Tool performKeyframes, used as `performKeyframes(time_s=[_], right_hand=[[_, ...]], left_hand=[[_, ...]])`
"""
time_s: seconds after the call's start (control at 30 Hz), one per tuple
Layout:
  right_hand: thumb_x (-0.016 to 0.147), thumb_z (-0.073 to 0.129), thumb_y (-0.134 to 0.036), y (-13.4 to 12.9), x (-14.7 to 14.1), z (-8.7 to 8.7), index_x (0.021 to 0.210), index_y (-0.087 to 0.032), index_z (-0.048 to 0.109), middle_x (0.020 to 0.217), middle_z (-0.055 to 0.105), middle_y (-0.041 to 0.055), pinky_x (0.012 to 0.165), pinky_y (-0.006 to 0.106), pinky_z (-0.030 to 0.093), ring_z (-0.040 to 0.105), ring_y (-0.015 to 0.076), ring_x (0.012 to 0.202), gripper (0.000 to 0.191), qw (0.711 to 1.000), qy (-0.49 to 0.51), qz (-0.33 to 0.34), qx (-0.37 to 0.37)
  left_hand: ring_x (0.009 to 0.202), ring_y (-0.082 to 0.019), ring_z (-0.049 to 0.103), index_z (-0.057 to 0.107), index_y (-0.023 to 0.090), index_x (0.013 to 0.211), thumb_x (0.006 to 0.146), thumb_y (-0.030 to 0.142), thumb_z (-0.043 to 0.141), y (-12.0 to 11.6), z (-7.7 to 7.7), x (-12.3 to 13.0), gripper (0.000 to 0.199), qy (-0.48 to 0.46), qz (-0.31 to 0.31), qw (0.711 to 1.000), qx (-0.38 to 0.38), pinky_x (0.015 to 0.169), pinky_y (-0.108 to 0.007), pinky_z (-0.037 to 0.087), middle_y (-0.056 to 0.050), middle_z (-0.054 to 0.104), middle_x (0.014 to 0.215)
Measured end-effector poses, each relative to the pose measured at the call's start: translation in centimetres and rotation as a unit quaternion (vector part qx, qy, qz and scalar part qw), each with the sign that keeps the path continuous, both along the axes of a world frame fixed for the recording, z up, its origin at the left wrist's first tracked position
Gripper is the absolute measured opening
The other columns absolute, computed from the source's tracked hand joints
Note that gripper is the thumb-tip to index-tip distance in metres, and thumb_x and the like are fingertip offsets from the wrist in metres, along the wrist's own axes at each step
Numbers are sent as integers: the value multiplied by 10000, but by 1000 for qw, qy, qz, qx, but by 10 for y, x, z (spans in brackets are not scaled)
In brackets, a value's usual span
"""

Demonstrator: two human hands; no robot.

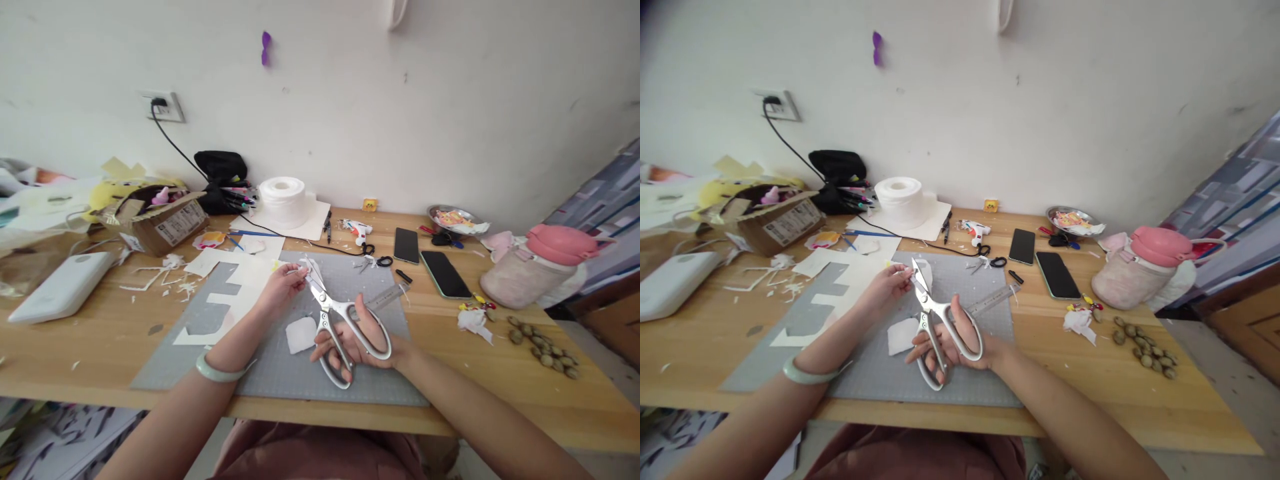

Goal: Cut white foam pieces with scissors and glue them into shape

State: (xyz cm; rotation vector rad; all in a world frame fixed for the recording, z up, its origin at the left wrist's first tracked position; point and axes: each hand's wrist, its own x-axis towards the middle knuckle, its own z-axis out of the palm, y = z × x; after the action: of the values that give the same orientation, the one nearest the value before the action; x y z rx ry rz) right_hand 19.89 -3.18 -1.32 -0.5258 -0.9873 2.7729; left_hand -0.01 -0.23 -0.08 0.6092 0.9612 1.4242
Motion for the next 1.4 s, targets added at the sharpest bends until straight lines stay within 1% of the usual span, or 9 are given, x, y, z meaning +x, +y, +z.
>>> performKeyframes(time_s=[0.2, 0.37, 0.57, 0.73, 0.87, 1.0, 1.13, 1.23, 1.4], right_hand=[[624, -73, -842, 2, 1, 1, 966, -61, 544, 910, 642, 235, 490, 286, 422, 563, 175, 573, 1052, 1000, 17, 16, 3], [634, -55, -843, -1, 0, -2, 955, -85, 535, 912, 637, 219, 524, 293, 435, 552, 173, 610, 1013, 999, 22, 32, 11], [661, -53, -825, -2, 1, -3, 969, -97, 530, 919, 632, 208, 540, 297, 436, 541, 168, 616, 983, 999, 31, 29, 16], [674, -37, -824, 0, 1, -4, 991, -89, 526, 920, 633, 216, 532, 307, 439, 511, 151, 562, 979, 999, 32, 36, 20], [707, -9, -810, -1, 1, -4, 1004, -82, 521, 913, 632, 212, 532, 309, 446, 510, 146, 550, 949, 998, 28, 34, 32], [710, 5, -811, -2, 1, -6, 1005, -80, 523, 899, 629, 202, 533, 307, 448, 504, 141, 543, 944, 998, 26, 32, 38], [730, -8, -790, -3, 1, -7, 1013, -74, 520, 880, 625, 191, 538, 307, 447, 498, 138, 542, 934, 998, 25, 25, 43], [750, 0, -773, -3, 1, -6, 1023, -67, 513, 879, 620, 179, 547, 295, 447, 506, 137, 560, 914, 999, 21, 22, 43], [833, 75, -699, -4, 2, -3, 1041, -50, 500, 896, 612, 167, 570, 265, 440, 531, 139, 625, 804, 999, 16, 17, 44]], left_hand=[[582, -97, 552, 569, 136, 696, 596, 126, 749, 1, -1, 1, 206, -17, 31, 999, 1, 581, -218, 409, 10, 606, 625], [577, -87, 536, 551, 143, 673, 634, 143, 718, 6, -1, -8, 171, -36, 59, 997, 37, 591, -202, 415, 19, 584, 604], [585, -84, 542, 530, 164, 732, 675, 127, 684, 9, 0, -14, 169, -59, 76, 994, 54, 615, -196, 429, 24, 583, 620], [631, -90, 572, 540, 171, 781, 737, 84, 598, 8, 1, -13, 113, -59, 93, 993, 31, 650, -193, 443, 6, 594, 662], [644, -87, 574, 541, 179, 764, 768, 48, 544, 11, 0, -18, 132, -93, 113, 989, 19, 676, -195, 457, 9, 579, 667], [706, -106, 595, 554, 192, 746, 775, 40, 548, 13, -2, -21, 155, -111, 112, 987, 4, 712, -221, 485, -2, 595, 705], [804, -132, 616, 552, 210, 727, 763, 42, 583, 13, -1, -21, 175, -110, 144, 983, 3, 729, -233, 503, 0, 599, 714], [822, -127, 617, 559, 203, 705, 782, 48, 571, 12, 1, -19, 174, -99, 135, 986, 4, 738, -213, 497, -9, 606, 734], [711, -88, 601, 583, 164, 694, 846, 61, 477, 10, 4, -13, 212, -114, 109, 987, -6, 702, -175, 482, -16, 600, 714]])
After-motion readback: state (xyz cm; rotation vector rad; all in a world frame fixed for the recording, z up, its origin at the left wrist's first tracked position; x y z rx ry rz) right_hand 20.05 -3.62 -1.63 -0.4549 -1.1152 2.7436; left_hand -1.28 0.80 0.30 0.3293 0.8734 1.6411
